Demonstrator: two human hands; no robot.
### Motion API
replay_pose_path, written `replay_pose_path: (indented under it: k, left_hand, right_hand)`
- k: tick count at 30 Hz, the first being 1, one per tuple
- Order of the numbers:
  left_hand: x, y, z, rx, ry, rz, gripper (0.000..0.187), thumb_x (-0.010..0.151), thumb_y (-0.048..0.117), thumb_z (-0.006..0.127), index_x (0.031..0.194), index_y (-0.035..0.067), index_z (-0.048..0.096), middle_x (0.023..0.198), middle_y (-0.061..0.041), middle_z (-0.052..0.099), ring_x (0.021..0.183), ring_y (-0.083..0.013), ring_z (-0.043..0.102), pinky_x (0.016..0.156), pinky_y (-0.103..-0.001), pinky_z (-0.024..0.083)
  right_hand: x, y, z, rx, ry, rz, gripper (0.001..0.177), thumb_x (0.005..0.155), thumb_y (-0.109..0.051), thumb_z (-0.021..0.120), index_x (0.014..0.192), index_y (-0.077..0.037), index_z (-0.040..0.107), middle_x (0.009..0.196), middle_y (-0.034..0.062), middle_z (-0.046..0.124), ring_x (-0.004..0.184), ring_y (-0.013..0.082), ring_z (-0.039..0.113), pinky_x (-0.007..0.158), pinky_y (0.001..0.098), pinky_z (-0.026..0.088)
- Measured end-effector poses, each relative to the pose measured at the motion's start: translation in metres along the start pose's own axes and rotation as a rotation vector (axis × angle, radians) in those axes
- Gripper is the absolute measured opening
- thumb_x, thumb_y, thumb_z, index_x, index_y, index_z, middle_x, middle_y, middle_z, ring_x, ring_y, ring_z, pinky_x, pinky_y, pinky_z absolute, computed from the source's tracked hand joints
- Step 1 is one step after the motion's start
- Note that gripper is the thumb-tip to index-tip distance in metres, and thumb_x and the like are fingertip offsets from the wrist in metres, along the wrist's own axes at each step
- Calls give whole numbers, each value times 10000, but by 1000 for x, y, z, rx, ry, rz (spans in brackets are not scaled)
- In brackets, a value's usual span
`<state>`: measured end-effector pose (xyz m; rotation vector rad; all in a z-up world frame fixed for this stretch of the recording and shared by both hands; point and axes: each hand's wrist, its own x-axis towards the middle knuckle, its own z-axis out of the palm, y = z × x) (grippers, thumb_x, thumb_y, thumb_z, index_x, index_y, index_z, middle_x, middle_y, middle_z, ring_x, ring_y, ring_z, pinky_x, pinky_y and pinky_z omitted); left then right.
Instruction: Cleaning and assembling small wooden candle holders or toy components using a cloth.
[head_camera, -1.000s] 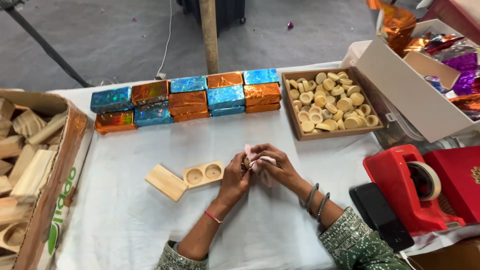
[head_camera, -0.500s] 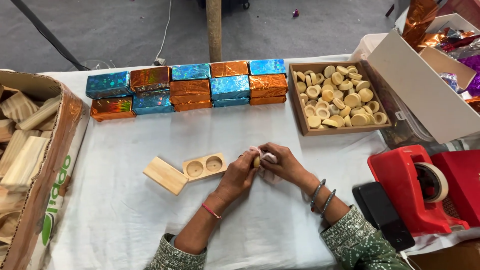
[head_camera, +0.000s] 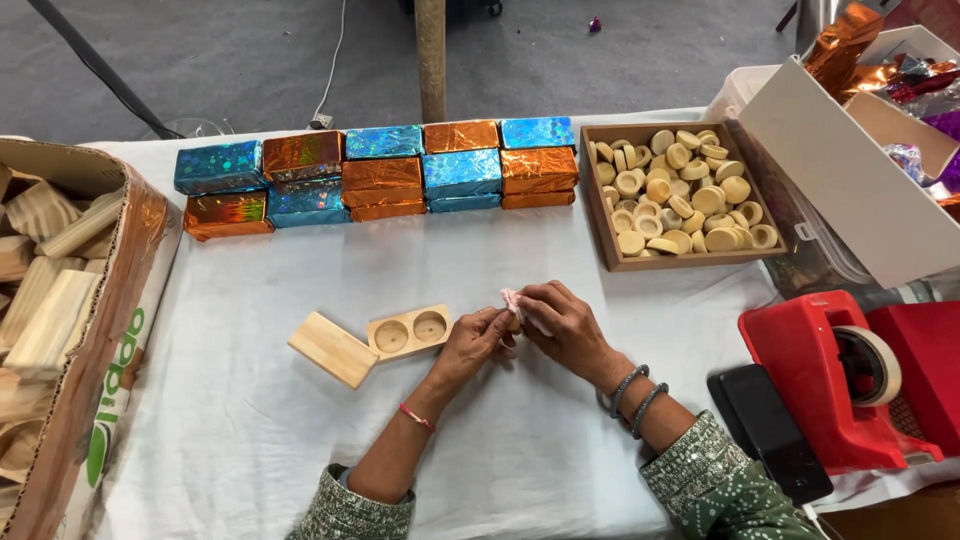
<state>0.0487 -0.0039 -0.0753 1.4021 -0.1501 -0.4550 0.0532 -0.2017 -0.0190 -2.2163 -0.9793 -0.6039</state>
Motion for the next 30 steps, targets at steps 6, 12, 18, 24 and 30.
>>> replay_pose_path:
  k: [6, 12, 18, 24, 30]
  left_hand:
    - [-2, 4, 2, 31, -20, 153, 426, 1049, 326, 571, 1258, -23, 696, 1069, -54, 626, 930, -140, 687, 813, -311, 656]
    - [-7, 22, 4, 159, -44, 328, 456, 1023, 287, 586, 1394, 22, 593, 1210, -34, 609, 1101, -142, 637, 922, -317, 619]
    - [-4, 10, 2, 10, -15, 76, 453, 1031, 358, 573, 1318, 32, 700, 1010, -29, 585, 862, -117, 640, 782, -304, 664]
    - [-7, 25, 1, 45, -44, 80, 445, 997, 338, 615, 1354, 78, 672, 1053, -8, 588, 930, -95, 636, 785, -303, 621]
    - [-2, 11, 0, 67, -64, 230, 460, 992, 275, 656, 1395, 57, 625, 1250, -12, 601, 1143, -109, 620, 995, -294, 568]
  right_hand:
    - [-6, 1, 6, 102, 31, 148, 337, 866, -25, 787, 1181, -20, 668, 1149, 130, 663, 968, 282, 717, 780, 357, 631]
    - [-7, 2, 7, 162, 27, 288, 298, 880, -9, 772, 1167, -19, 691, 1118, 119, 690, 911, 256, 735, 760, 356, 620]
    - [-6, -3, 3, -68, 66, 3, 373, 833, -21, 801, 1186, -19, 681, 1110, 119, 669, 928, 281, 697, 742, 361, 623]
    - [-8, 1, 7, -17, 39, 95, 363, 838, -39, 815, 1177, -33, 686, 1102, 124, 668, 909, 251, 712, 743, 339, 634]
    - [-7, 2, 8, 43, 78, 129, 342, 849, -11, 795, 1175, -36, 693, 1108, 119, 670, 921, 250, 714, 750, 328, 636]
